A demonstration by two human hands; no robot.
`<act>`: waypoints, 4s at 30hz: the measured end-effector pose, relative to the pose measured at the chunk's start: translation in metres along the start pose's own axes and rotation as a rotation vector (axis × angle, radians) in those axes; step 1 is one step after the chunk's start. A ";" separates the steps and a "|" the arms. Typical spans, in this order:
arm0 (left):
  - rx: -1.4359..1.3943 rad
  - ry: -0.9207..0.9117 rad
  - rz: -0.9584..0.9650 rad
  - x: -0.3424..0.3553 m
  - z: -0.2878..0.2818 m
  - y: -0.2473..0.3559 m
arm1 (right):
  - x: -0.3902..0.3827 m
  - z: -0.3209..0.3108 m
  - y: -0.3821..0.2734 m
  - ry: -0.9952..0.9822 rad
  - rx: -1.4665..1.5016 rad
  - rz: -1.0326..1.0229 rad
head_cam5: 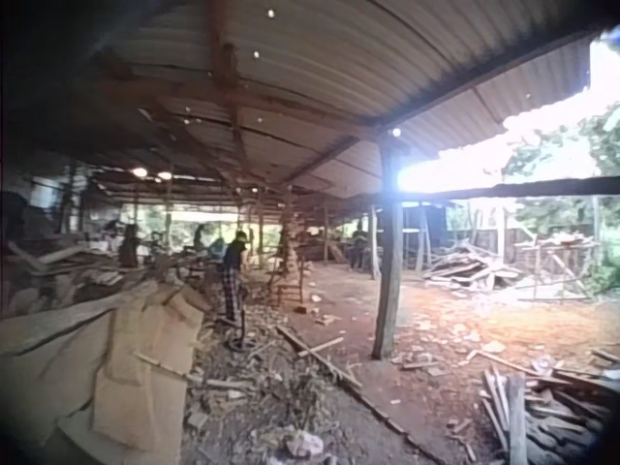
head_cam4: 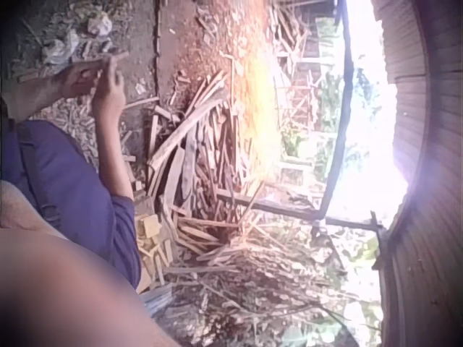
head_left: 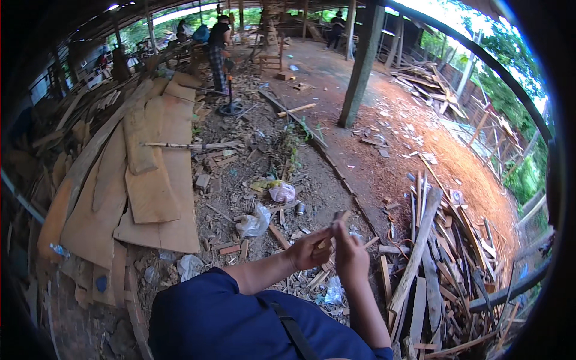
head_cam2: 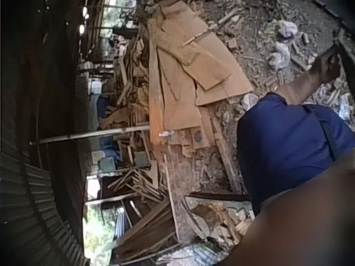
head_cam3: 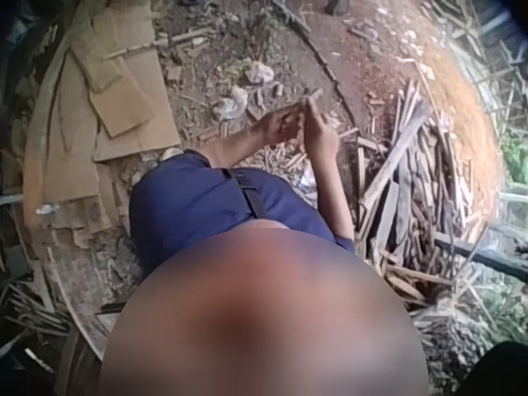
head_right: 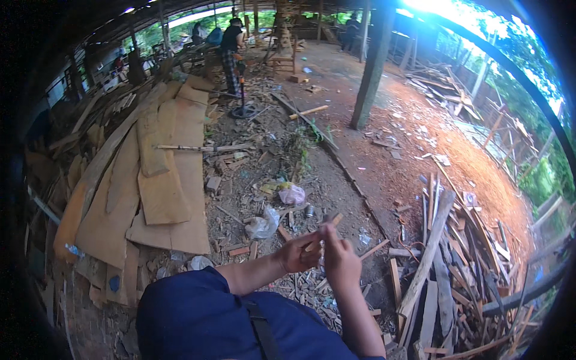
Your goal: The person carves and shapes a small piece of wood with a chisel.
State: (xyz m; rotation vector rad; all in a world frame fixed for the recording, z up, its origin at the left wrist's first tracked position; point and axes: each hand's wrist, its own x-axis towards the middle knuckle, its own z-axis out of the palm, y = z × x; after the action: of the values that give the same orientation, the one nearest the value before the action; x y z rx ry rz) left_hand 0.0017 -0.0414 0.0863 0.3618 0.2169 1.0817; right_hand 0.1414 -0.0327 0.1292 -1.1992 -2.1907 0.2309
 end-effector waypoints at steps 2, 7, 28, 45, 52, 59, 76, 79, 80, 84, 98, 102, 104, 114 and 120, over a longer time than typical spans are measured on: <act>-0.032 -0.002 -0.046 -0.005 0.003 -0.003 | 0.009 0.006 0.022 0.146 -0.001 0.088; -0.061 0.291 -0.012 0.002 0.013 0.000 | -0.006 -0.004 -0.017 -0.092 0.102 -0.127; 0.159 0.019 0.004 0.004 0.005 0.003 | 0.007 0.011 0.049 0.386 0.202 -0.045; 0.141 0.087 -0.083 0.007 -0.015 0.005 | -0.004 0.015 0.019 -0.057 0.017 0.086; 0.189 0.031 -0.027 -0.001 -0.011 0.011 | 0.010 0.011 0.045 0.287 0.293 -0.040; 0.224 0.132 -0.088 -0.001 -0.009 0.015 | 0.008 0.025 0.079 0.045 0.120 0.382; 0.119 0.351 0.013 0.001 -0.007 0.011 | -0.021 0.022 0.028 0.106 0.226 -0.096; 0.189 0.194 -0.145 0.001 0.006 0.004 | -0.023 0.035 0.039 0.033 0.012 -0.024; 0.229 0.131 -0.117 0.007 0.006 0.001 | -0.024 0.083 0.103 0.275 0.435 0.069; 0.353 0.179 -0.011 -0.005 -0.017 0.015 | 0.003 0.015 0.062 0.065 0.276 0.449; 0.837 0.206 -0.198 0.003 -0.024 -0.018 | -0.062 0.021 0.037 0.096 0.422 0.296; 1.064 0.103 -0.245 0.015 -0.034 -0.042 | -0.095 0.041 0.053 0.110 0.437 0.373; 0.964 0.071 -0.308 0.017 -0.036 -0.047 | -0.104 0.036 0.052 0.141 0.684 0.635; 1.227 -0.321 -0.366 0.016 0.003 -0.097 | -0.162 -0.021 0.053 0.113 1.296 0.774; 1.244 -0.606 -0.507 0.011 0.040 -0.142 | -0.228 -0.039 0.043 0.273 1.326 0.846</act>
State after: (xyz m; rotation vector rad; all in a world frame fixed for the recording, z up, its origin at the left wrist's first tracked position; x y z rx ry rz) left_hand 0.1372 -0.0985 0.0673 1.6198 0.3928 0.1804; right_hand 0.2841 -0.1973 0.0416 -1.0808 -0.7481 1.4573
